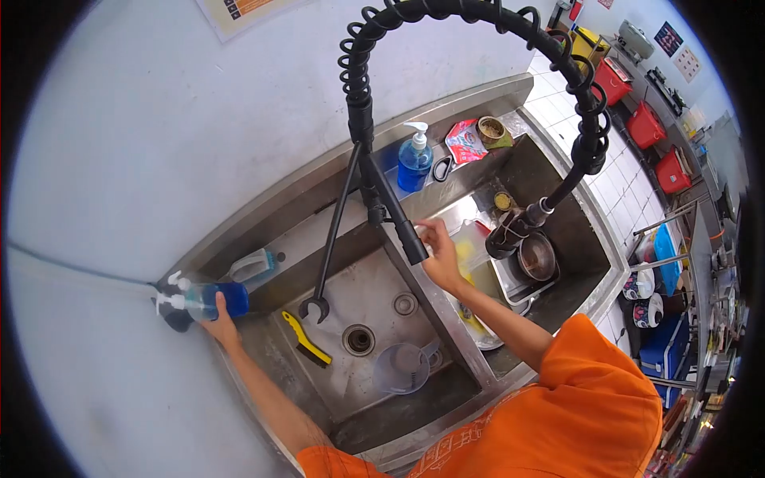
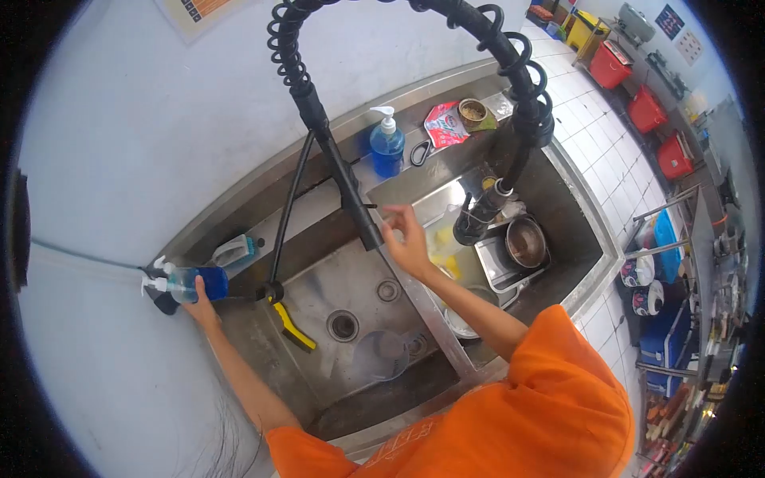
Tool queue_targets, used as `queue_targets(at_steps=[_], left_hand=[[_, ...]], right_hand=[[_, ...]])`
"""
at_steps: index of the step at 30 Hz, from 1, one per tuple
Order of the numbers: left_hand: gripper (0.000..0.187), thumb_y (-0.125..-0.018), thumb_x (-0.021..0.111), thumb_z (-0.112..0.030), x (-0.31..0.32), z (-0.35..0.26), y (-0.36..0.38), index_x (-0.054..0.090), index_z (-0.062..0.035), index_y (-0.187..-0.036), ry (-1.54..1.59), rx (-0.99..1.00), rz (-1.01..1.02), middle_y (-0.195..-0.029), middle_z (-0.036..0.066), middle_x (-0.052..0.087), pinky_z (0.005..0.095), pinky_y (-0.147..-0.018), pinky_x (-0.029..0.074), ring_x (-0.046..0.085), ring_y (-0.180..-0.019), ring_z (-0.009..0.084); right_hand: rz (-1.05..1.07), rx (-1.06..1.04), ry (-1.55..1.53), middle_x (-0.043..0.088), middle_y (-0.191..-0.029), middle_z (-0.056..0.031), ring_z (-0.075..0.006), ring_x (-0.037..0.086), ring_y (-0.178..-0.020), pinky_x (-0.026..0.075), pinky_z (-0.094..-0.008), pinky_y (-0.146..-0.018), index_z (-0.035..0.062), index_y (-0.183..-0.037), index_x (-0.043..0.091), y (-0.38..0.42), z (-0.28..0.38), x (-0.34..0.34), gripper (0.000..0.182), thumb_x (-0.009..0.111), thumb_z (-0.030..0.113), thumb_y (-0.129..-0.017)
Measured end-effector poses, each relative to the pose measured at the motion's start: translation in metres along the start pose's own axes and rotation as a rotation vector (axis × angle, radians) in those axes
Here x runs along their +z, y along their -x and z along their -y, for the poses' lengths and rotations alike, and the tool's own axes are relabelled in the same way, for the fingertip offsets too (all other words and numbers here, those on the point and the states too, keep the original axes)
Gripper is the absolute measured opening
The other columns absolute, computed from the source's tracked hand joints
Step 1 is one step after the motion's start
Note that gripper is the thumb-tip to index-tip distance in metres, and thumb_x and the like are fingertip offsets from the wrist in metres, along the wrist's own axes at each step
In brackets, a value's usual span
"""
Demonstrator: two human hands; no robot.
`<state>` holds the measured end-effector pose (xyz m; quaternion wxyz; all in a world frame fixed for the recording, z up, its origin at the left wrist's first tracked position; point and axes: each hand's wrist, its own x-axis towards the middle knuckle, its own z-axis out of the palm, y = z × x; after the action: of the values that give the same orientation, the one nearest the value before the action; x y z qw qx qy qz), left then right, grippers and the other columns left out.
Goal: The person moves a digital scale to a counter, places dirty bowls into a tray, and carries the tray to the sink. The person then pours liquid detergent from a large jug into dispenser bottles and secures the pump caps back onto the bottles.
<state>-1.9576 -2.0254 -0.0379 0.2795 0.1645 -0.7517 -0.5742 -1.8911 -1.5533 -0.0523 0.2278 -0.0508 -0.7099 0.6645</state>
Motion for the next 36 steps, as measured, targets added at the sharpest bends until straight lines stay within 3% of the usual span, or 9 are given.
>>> queue_targets(at_steps=[5,7,9,12,13,18,24,29,36], left_hand=[[0.085,-0.077,0.085,-0.023,-0.004,0.006,0.005,0.036,0.0011,-0.143,-0.064,0.05,-0.031,-0.138,0.017,0.048,0.0383,-0.109,0.035,0.048,-0.125,0.0272],[0.086,-0.076,0.085,-0.022,-0.005,0.009,0.01,0.036,0.0007,-0.143,-0.093,0.084,-0.076,-0.137,0.017,0.048,0.0382,-0.109,0.035,0.048,-0.125,0.0271],[0.085,-0.076,0.085,-0.021,0.005,0.001,0.023,0.037,0.0003,-0.142,-0.134,0.122,-0.13,-0.136,0.016,0.048,0.038,-0.109,0.035,0.049,-0.124,0.027],[0.083,-0.074,0.086,-0.02,0.022,0.002,0.044,0.039,0.0001,-0.14,-0.049,0.12,-0.119,-0.134,0.015,0.049,0.0365,-0.108,0.036,0.049,-0.123,0.0259],[0.078,-0.076,0.084,-0.022,0.025,0.006,0.048,0.042,-0.0002,-0.138,-0.039,0.081,-0.04,-0.133,0.014,0.05,0.0362,-0.106,0.037,0.05,-0.121,0.0244],[0.064,-0.081,0.08,-0.028,0.049,0.006,0.056,0.05,-0.003,-0.133,0.056,-0.246,0.288,-0.127,0.01,0.055,0.0356,-0.1,0.042,0.054,-0.114,0.0194],[0.059,-0.086,0.069,-0.043,0.084,0.017,0.032,0.052,-0.0097,-0.132,0.656,-0.497,0.288,-0.124,0.004,0.058,0.0364,-0.098,0.045,0.057,-0.112,0.02],[0.059,-0.087,0.065,-0.043,0.087,0.0,0.02,0.049,-0.0156,-0.137,0.892,-0.564,0.284,-0.131,0.004,0.057,0.0397,-0.096,0.049,0.056,-0.118,0.0189],[0.061,-0.086,0.068,-0.041,0.073,0.005,0.023,0.048,-0.0161,-0.138,0.857,-0.541,0.366,-0.134,0.002,0.055,0.04,-0.098,0.048,0.055,-0.12,0.02]], right_hand=[[0.144,-0.739,0.667,0.054,-0.087,-0.0042,-0.0231,0.054,-0.078,0.038,-0.0342,-0.07,0.0141,-0.086,0.072,0.067,0.087,-0.064,0.024,0.078,0.008,-0.064],[-0.191,-0.787,0.919,0.053,-0.105,-0.0132,-0.0304,0.052,-0.096,0.04,-0.0413,-0.081,0.0037,-0.107,0.057,0.046,0.126,-0.081,0.043,0.076,0.011,-0.07],[-0.498,-0.754,0.772,0.055,-0.115,-0.0167,-0.0275,0.054,-0.107,0.043,-0.0399,-0.091,-0.0017,-0.13,0.041,0.01,0.156,-0.081,0.059,0.073,0.007,-0.081],[-0.098,-0.046,0.085,0.059,-0.106,-0.0108,-0.0184,0.056,-0.104,0.044,-0.033,-0.093,0.0042,-0.134,0.037,-0.013,0.164,-0.084,0.056,0.066,-0.001,-0.087],[0.07,-0.005,0.189,0.063,-0.099,-0.0079,-0.0122,0.06,-0.091,0.047,-0.0263,-0.086,0.0049,-0.134,0.038,-0.019,0.149,-0.09,0.051,0.063,-0.001,-0.091],[0.144,0.085,0.014,0.064,-0.097,-0.0069,-0.0116,0.06,-0.093,0.049,-0.0266,-0.083,0.0042,-0.129,0.045,0.019,0.115,-0.033,0.046,0.067,-0.001,-0.089],[0.084,0.064,-0.127,0.065,-0.105,-0.0167,-0.0204,0.065,-0.102,0.05,-0.0339,-0.092,0.0035,-0.114,0.043,0.038,0.074,0.018,0.032,0.062,-0.004,-0.091],[-0.083,-0.014,-0.2,0.065,-0.106,-0.0169,-0.0207,0.064,-0.102,0.049,-0.0333,-0.093,0.0044,-0.112,0.04,0.044,0.057,0.057,0.03,0.06,-0.005,-0.092],[0.032,-0.02,-0.262,0.063,-0.102,-0.0127,-0.0208,0.064,-0.1,0.049,-0.0362,-0.093,0.0039,-0.116,0.044,0.113,0.052,0.096,0.032,0.06,-0.008,-0.091]])
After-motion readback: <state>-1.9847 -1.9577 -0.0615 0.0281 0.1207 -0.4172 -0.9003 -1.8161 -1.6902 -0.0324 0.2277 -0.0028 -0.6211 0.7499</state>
